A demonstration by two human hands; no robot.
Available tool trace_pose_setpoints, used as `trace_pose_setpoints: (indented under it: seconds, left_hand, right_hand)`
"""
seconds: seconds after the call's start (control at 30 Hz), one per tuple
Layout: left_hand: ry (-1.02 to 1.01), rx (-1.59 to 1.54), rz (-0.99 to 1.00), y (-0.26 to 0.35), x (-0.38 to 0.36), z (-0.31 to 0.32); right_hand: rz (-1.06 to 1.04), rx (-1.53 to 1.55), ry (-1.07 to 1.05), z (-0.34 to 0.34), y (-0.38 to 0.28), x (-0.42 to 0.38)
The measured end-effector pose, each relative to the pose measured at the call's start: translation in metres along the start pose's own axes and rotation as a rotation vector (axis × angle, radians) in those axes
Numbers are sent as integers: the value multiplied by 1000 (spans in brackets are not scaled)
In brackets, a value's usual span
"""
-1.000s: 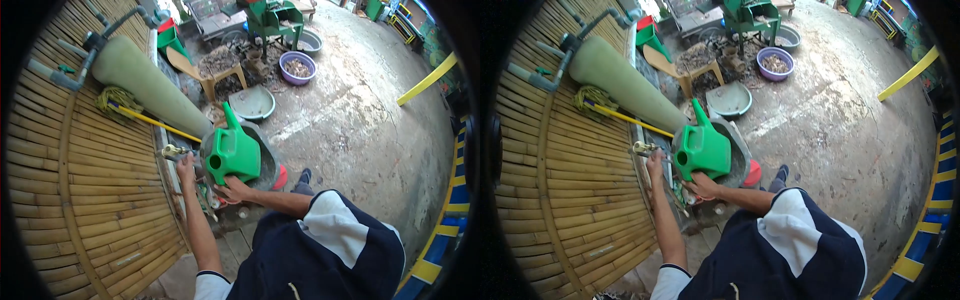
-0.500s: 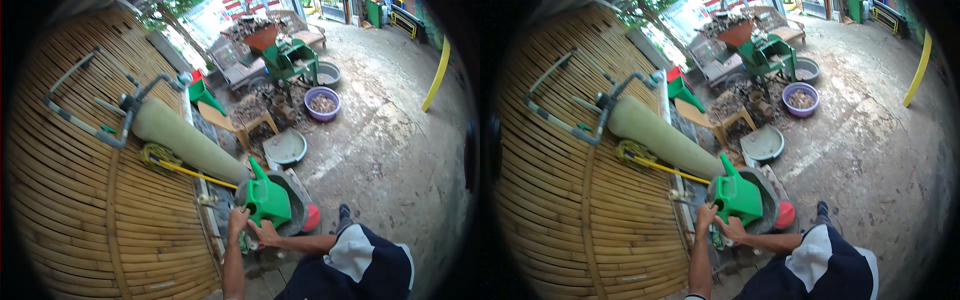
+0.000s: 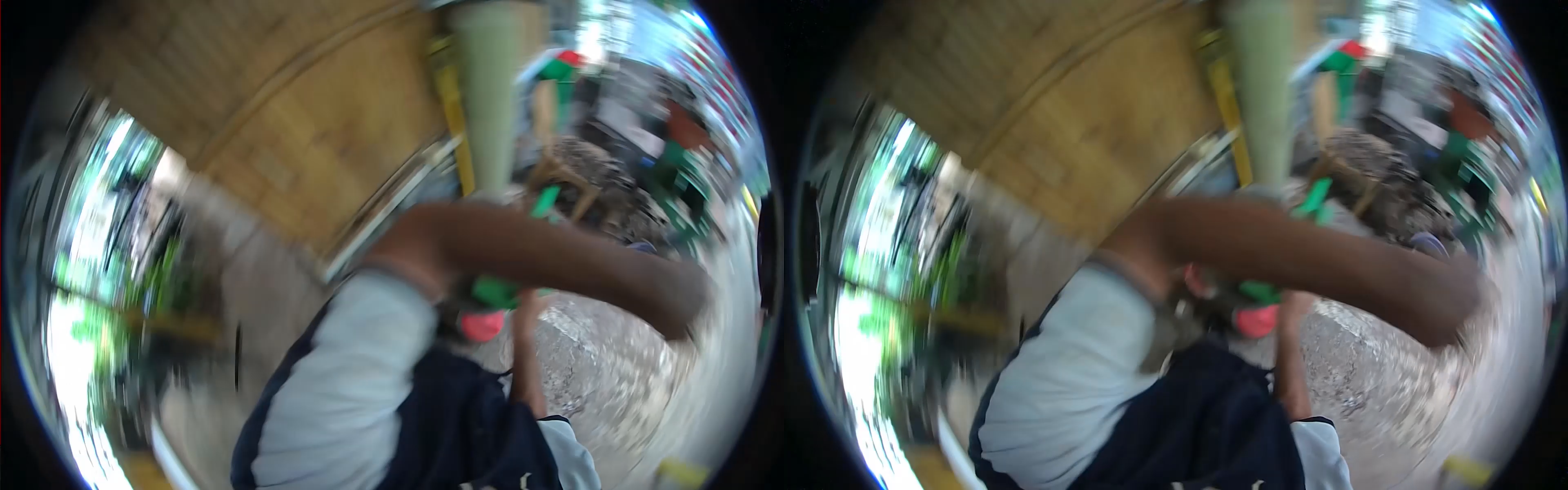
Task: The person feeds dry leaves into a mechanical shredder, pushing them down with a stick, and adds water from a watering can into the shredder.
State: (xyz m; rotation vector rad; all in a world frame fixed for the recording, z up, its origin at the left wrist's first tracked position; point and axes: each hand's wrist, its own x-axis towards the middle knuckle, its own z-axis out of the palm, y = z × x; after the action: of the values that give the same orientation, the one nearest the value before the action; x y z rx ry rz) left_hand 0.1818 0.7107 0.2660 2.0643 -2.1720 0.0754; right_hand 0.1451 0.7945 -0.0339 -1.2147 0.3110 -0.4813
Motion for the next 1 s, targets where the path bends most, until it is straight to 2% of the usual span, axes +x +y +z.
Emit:
trace_pose_setpoints:
  seconds: [0.07, 0.17, 0.33, 0.47, 0.5, 0.57, 0.6, 0.63, 0.67, 0.7, 0.73, 0.77, 0.8, 0.83, 0.87, 0.9, 0.93, 0.97, 1.0]
  left_hand:
    - [-201, 166, 41, 27, 67, -37]
    - [-354, 169, -40, 41, 83, -66]
    - [-432, 389, 205, 96, 167, -86]
    - [-321, 604, 378, 107, 219, -74]
    - [-282, 657, 407, 106, 229, -67]
    - [-185, 742, 411, 82, 270, -22]
    - [-123, 715, 355, 53, 288, 5]
    - [-107, 182, 27, -2, 316, 101]
    - [300, -16, 19, -50, 274, 144]
    - [222, -91, -215, -76, 226, 158]
    - [225, -177, -336, -94, 188, 176]
    - [99, -223, -417, -120, 157, 210]
    - [166, -239, -534, -128, 134, 242]
    - [-140, -383, -763, -145, 106, 281]
    - [-242, -693, -962, -137, 86, 277]
    - [-166, -765, -849, -161, 27, 349]
    - [72, -1066, -1034, -140, 12, 359]
    - [-23, -1293, -1316, -141, -18, 386]
    - [14, -1350, -1408, -133, -31, 397]
  right_hand:
    - [-26, 24, -92, -16, -31, -5]
    - [-57, 18, -196, -47, -86, -27]
    - [-189, -75, -52, -137, -158, -38]
    - [-170, -273, 124, -242, -186, -42]
    - [52, -394, 191, -280, -188, -45]
    - [22, -336, 263, -326, -202, -44]
    - [56, -371, 337, -340, -214, -48]
    - [73, -320, 377, -360, -218, -48]
    - [45, -359, 417, -376, -211, -50]
    - [40, -368, 475, -389, -202, -53]
    - [42, -366, 538, -407, -201, -54]
    - [46, -419, 596, -432, -203, -51]
    - [41, -436, 646, -451, -220, -43]
    - [43, -384, 709, -471, -223, -37]
    - [45, -335, 756, -489, -224, -32]
    - [27, -352, 783, -496, -226, -30]
    - [37, -370, 827, -512, -230, -21]
    - [50, -387, 863, -524, -234, -13]
    - [47, -402, 868, -534, -237, -1]
